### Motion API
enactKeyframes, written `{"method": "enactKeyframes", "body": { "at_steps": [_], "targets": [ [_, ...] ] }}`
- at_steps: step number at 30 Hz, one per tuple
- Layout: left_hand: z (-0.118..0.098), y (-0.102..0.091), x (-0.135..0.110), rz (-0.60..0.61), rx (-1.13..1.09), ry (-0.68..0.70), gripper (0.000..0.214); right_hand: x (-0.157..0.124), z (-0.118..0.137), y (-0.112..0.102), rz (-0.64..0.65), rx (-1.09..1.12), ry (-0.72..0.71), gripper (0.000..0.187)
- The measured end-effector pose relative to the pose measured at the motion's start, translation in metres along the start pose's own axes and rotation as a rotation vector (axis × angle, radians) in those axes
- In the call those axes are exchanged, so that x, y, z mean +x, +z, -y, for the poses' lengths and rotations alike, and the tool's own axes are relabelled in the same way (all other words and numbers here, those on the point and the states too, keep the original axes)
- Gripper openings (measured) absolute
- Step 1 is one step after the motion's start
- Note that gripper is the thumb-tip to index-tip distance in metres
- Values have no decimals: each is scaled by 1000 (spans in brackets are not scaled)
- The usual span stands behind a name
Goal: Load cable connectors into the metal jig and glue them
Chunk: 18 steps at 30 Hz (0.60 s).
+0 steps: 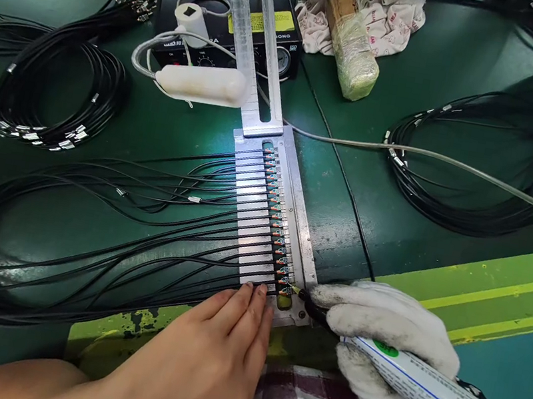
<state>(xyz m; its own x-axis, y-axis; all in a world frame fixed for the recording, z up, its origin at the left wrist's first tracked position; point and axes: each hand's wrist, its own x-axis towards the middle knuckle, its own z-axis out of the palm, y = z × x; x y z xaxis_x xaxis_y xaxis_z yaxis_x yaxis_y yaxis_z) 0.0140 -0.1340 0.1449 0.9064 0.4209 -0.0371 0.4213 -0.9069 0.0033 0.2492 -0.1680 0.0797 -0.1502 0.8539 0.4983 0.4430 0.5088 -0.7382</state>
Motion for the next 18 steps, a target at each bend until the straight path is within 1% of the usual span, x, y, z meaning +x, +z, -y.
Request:
{"method": "enactKeyframes", "body": {
  "at_steps": [6,10,18],
  "targets": [
    [-1,3,-3,23,-1,2,41,1,2,-2,6,16,-9,19],
    [-1,3,-3,23,-9,25,43,1,1,-1,0,9,-10,18],
    [-1,1,-1,24,6,15,46,0,4,-1,-47,33,6,16]
  ]
}}
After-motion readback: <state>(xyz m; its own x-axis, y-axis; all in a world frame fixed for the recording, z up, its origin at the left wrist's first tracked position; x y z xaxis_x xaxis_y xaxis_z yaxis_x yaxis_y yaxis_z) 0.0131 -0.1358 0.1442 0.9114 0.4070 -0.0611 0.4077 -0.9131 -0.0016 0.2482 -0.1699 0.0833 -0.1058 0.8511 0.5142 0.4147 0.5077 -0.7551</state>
